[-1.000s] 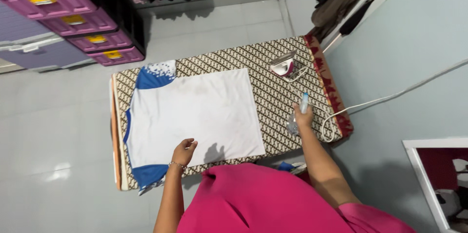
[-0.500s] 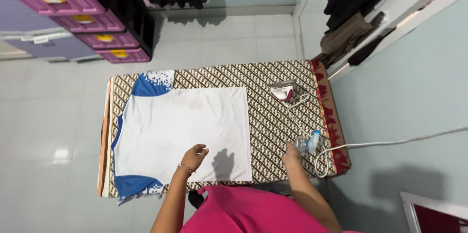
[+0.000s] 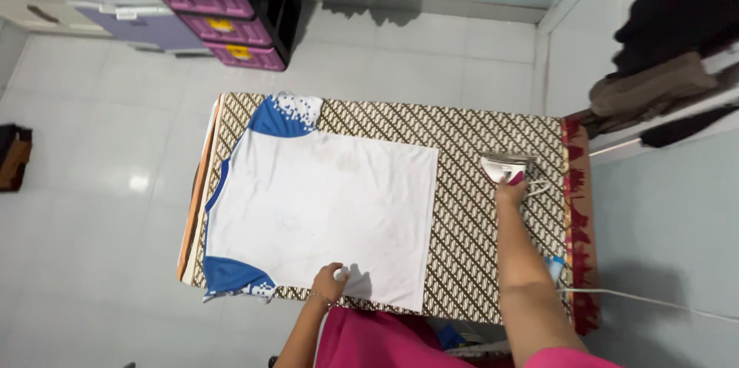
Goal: The person irons a maroon t-shirt, then a white and blue t-shirt, and finally a red t-shirt on an ironing board. They spray water on the shirts before ironing, fold each shirt after ironing, and place them in a stack.
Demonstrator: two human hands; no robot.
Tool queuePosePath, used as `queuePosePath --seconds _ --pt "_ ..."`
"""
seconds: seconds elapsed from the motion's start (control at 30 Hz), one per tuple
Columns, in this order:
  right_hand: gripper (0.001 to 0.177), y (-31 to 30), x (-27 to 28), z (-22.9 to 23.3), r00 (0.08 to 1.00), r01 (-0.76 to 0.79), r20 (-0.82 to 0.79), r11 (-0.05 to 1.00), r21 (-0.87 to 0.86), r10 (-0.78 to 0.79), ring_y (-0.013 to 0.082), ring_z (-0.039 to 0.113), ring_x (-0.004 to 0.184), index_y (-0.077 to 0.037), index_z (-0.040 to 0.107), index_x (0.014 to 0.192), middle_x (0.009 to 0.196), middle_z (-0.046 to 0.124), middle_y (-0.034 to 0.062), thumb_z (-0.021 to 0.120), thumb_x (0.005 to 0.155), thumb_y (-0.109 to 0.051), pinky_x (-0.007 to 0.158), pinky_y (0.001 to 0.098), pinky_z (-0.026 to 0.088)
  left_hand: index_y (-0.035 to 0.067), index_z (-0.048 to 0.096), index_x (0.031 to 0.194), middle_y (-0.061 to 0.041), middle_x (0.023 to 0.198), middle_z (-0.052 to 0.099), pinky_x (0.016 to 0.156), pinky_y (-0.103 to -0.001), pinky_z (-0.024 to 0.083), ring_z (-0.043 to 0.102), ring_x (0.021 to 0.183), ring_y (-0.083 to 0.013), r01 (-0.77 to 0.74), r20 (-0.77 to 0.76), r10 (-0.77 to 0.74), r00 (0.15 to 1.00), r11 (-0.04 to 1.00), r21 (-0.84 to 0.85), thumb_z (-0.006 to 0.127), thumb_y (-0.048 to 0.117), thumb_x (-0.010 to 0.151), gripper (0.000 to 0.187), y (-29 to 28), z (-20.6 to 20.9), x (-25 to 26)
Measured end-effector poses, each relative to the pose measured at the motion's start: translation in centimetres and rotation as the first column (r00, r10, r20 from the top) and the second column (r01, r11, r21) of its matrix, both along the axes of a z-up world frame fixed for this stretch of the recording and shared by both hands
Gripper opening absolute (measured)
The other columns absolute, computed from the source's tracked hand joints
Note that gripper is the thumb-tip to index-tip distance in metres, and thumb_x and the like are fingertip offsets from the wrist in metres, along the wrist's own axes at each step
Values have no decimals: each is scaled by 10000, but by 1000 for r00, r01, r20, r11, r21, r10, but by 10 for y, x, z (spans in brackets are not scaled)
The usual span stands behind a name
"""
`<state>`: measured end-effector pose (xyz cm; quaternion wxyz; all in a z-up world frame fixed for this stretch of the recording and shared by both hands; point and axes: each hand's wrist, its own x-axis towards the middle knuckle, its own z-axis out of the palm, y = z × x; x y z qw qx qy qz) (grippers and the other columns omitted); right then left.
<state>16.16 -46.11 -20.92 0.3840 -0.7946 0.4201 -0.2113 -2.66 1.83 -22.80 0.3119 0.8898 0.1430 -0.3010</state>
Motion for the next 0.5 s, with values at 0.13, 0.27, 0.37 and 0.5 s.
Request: queuePosePath --seconds 0.13,0.27,0.37,0.5 --pt "417 14 30 16 955 -291 -121 932 -217 270 425 700 940 4 640 1178 1022 717 220 805 922 -281 852 489 542 267 445 1507 -90 1598 380 1178 -486 381 373 1462 -304 71 -113 -60 992 993 98 717 477 861 732 -17 3 12" --pt "508 78 47 14 720 -646 -509 723 -246 471 369 707 777 -145 737 1129 847 725 148 664 919 -601 697 477 544 310 77 1633 -149 1712 -41 1233 -648 114 -46 1580 -370 194 -261 -137 955 959 207 710 652 851 1063 -29 9 50" --pt "556 162 35 -4 423 -782 -566 601 167 708 194 672 601 -195 761 959 719 743 14 528 940 -700 533 402 516 279 -95 1646 -221 1696 -192 1213 -687 31 -182 1557 -428 311 -355 -202 913 906 285 707 739 812 1245 -25 9 71" --pt "501 232 4 -22 111 -993 -706 57 -100 700 274 719 705 -134 769 918 810 749 106 684 853 -623 625 424 567 271 -199 1636 -223 1668 -312 1174 -743 -13 -282 1530 -453 417 -459 -252 852 857 304 700 819 738 1384 -24 1 76"
